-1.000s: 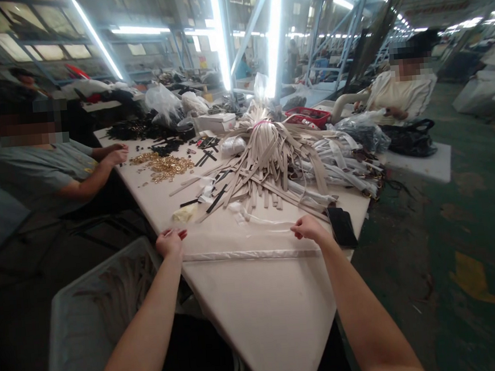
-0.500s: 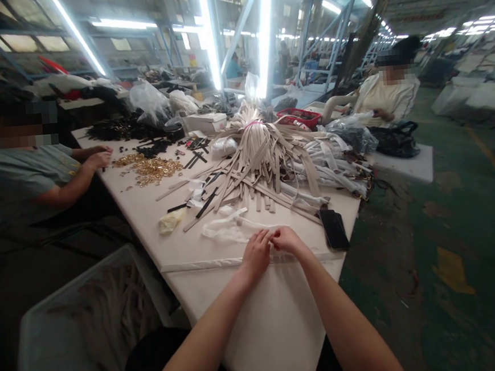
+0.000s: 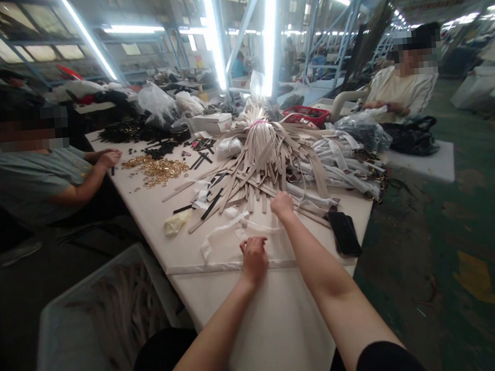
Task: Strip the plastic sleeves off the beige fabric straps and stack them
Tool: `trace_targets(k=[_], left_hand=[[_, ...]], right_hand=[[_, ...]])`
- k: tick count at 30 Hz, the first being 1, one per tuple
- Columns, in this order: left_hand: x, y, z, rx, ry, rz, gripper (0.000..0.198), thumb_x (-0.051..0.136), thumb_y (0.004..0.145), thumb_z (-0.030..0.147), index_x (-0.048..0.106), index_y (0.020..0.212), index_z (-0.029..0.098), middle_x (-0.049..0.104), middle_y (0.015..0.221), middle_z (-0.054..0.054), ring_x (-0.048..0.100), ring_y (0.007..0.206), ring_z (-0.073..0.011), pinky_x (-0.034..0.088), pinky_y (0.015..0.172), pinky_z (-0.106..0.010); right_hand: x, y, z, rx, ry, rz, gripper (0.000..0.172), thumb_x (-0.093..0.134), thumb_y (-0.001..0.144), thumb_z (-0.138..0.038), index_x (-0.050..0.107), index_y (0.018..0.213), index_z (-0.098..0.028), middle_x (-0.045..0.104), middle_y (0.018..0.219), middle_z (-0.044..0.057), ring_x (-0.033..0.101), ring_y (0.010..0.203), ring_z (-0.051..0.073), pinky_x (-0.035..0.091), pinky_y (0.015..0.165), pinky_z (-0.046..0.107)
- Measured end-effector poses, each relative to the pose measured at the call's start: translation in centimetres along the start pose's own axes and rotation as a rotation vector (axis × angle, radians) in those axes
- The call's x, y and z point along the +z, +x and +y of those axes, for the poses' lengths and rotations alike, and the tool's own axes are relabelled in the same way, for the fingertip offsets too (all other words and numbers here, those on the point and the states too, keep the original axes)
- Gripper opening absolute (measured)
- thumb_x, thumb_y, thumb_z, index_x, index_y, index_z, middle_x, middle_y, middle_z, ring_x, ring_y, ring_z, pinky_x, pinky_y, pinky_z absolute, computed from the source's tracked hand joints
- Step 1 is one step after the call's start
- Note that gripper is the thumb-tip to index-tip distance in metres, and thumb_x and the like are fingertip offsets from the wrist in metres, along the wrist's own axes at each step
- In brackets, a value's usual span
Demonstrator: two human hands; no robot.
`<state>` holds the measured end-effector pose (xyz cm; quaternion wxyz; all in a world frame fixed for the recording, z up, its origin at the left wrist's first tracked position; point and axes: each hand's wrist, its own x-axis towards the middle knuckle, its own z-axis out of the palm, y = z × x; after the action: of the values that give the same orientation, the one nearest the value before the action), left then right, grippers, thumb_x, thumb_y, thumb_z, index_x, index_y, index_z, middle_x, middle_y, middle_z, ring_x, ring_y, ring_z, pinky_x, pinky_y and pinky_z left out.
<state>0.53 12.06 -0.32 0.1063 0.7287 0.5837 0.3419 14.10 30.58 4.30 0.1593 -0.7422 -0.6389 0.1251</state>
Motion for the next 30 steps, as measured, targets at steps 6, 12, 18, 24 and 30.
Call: trace_targets(k=[6, 12, 18, 24, 30], left_hand=[[-0.4, 0.3, 0.1, -0.032, 0.085, -0.042, 0.013, 0.055, 0.084, 0.011, 0.063, 0.085, 0.02, 0.061, 0.094, -0.01, 0.054, 0.1, -0.0263, 0.034, 0.091, -0.041], [-0.7, 0.3, 0.3, -0.068, 0.029, -0.037, 0.012, 0.053, 0.081, 0.008, 0.057, 0.08, 0.02, 0.061, 0.086, -0.008, 0.056, 0.091, -0.0243, 0.033, 0.09, -0.04], [-0.6, 0.5, 0.1, -0.109, -0.136, -0.044, 0.011, 0.052, 0.092, 0.023, 0.06, 0.085, 0.019, 0.067, 0.084, -0.006, 0.06, 0.086, -0.0227, 0.032, 0.092, -0.041], [0.0, 0.5, -1.0, -0.124, -0.255, 0.002, 0.017, 0.061, 0.089, 0.032, 0.064, 0.079, 0.02, 0.069, 0.078, -0.005, 0.061, 0.078, -0.0206, 0.037, 0.088, -0.038], [0.2, 0.4, -1.3, -0.087, -0.295, 0.048, 0.023, 0.061, 0.091, 0.038, 0.067, 0.077, 0.02, 0.07, 0.075, -0.004, 0.062, 0.073, -0.0197, 0.039, 0.085, -0.037]], right_hand=[[1.4, 1.8, -0.3, -0.057, -0.122, -0.034, 0.033, 0.056, 0.091, -0.028, 0.066, 0.114, -0.007, 0.063, 0.117, 0.025, 0.055, 0.115, 0.032, 0.04, 0.098, 0.037], [0.5, 1.4, -0.4, -0.152, -0.159, -0.106, 0.036, 0.059, 0.09, -0.028, 0.062, 0.121, -0.012, 0.06, 0.124, 0.021, 0.054, 0.117, 0.029, 0.039, 0.099, 0.035], [-3.5, 0.3, -1.2, -0.226, -0.13, -0.197, 0.03, 0.052, 0.093, -0.019, 0.062, 0.12, -0.009, 0.063, 0.122, 0.022, 0.059, 0.114, 0.027, 0.043, 0.094, 0.031], [-7.5, -4.2, 1.0, -0.236, -0.087, -0.498, 0.018, 0.059, 0.086, -0.017, 0.069, 0.1, -0.011, 0.073, 0.076, 0.011, 0.069, 0.061, 0.018, 0.05, 0.061, 0.024], [-7.5, -9.8, -1.2, -0.306, -0.039, -0.616, 0.017, 0.067, 0.085, -0.019, 0.067, 0.101, -0.012, 0.071, 0.065, 0.005, 0.065, 0.051, 0.014, 0.046, 0.054, 0.021]])
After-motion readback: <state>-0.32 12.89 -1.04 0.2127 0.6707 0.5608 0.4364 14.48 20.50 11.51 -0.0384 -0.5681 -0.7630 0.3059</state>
